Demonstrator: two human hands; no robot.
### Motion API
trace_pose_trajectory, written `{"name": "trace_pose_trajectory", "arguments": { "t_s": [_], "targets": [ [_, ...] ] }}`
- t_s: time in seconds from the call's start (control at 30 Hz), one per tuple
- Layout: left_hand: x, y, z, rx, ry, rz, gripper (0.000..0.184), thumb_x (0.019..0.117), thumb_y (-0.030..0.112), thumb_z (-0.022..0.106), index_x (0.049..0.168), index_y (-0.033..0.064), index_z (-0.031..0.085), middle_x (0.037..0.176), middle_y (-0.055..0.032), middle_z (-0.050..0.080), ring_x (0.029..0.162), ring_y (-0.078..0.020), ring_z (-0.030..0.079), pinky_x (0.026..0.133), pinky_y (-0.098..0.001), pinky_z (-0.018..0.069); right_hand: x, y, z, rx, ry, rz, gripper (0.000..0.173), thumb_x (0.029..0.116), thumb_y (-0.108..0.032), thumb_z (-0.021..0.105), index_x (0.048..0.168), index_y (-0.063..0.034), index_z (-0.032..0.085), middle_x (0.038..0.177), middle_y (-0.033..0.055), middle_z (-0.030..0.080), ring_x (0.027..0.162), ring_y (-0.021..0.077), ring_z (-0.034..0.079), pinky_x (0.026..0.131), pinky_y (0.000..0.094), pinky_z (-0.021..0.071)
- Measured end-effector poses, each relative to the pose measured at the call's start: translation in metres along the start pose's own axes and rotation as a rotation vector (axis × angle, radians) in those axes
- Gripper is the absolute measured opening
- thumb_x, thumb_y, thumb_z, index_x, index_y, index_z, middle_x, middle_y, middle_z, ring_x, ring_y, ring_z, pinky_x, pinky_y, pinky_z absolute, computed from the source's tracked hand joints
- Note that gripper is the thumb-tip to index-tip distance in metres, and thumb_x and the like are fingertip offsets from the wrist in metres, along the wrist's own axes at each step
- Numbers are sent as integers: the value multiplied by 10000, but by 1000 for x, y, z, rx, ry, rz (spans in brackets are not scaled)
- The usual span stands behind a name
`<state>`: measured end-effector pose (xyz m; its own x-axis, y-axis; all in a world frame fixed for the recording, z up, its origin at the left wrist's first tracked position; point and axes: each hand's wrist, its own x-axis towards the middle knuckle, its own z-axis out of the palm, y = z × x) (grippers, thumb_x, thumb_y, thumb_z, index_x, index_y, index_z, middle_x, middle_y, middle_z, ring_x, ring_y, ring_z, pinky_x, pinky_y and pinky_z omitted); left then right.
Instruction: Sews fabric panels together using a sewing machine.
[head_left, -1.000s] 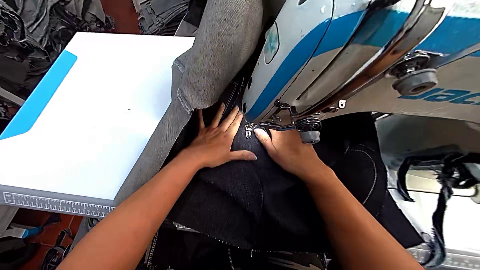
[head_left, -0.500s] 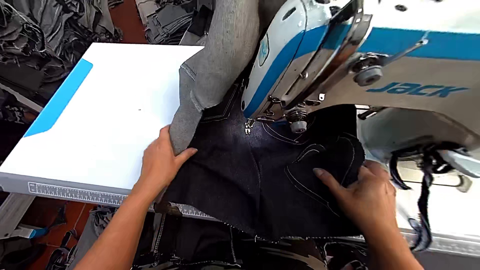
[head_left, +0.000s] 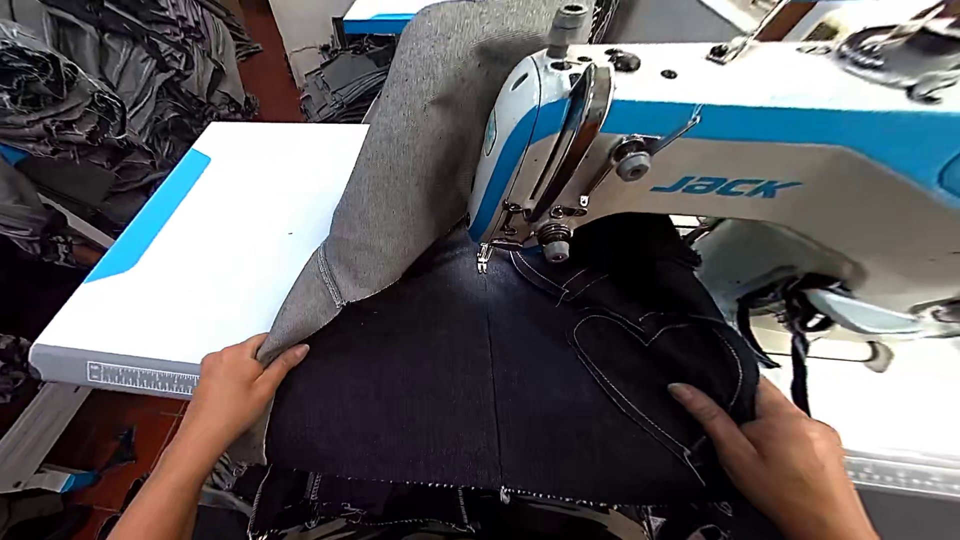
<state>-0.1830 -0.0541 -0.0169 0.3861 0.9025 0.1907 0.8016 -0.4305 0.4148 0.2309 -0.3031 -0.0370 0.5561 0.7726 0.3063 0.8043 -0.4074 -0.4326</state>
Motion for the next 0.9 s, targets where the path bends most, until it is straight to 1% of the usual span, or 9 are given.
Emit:
{"name": "trace_pose_trajectory", "arguments": {
  "t_s": [0.07,0.17,0.27,0.47,0.6,0.63,0.7,0.8,0.9],
  "targets": [
    [14,1,3,35,38,33,360,971,288,689,849,-50,663,638,-175,601,619,-371,632,583,-601,458,14,-1,4,-29,21,-22,640,976,-476,517,1137,139,594,748,288,631,678,494,651,571,648,433],
    [43,6,8,83,10,17,371,996,277,681,880,-75,659,694,-241,631,686,-448,660,634,-660,470,41,-2,11,-32,19,-10,567,1005,-407,572,1141,143,571,744,310,603,680,533,626,588,680,421],
    [71,7,17,110,-47,-41,414,1018,323,648,919,-79,655,757,-268,648,763,-477,671,697,-684,481,65,-3,21,-22,41,-29,553,999,-398,601,1137,137,576,756,336,603,695,558,618,604,702,410],
    [119,13,28,134,-89,-91,479,1031,383,613,953,-89,633,824,-316,646,846,-545,657,725,-722,473,113,-2,37,-49,21,-17,525,1013,-351,630,1087,163,559,788,380,597,744,608,617,645,746,426],
    [153,15,34,167,-113,-120,515,1029,420,604,995,-93,630,888,-335,655,913,-561,657,760,-735,471,144,-6,47,-87,-8,9,517,1033,-333,615,1171,162,556,924,419,619,886,647,620,739,777,426],
    [161,17,35,170,-118,-127,516,1030,424,601,1004,-91,627,898,-341,654,922,-565,655,762,-737,469,151,-6,50,-103,-4,-6,511,1036,-332,609,1155,162,558,959,427,615,928,653,612,765,778,420],
    [178,20,37,176,-126,-146,523,1028,438,598,1024,-84,630,930,-347,659,948,-565,656,775,-741,469,167,-3,58,-110,30,-64,489,1034,-301,611,1174,167,598,1128,446,602,1104,655,567,897,799,385],
    [202,24,41,171,-132,-171,541,1024,455,598,1050,-84,631,987,-351,661,1006,-565,646,811,-739,465,187,2,69,-148,61,-131,476,1021,-208,578,1308,170,549,1351,453,506,1322,631,444,1053,788,296],
    [220,27,44,157,-127,-186,549,1026,460,592,1074,-85,634,1021,-356,661,1036,-569,639,827,-745,458,195,1,76,-189,-22,3,457,992,-121,647,1300,199,543,1354,452,508,1336,600,451,1102,732,295]
  ]
}}
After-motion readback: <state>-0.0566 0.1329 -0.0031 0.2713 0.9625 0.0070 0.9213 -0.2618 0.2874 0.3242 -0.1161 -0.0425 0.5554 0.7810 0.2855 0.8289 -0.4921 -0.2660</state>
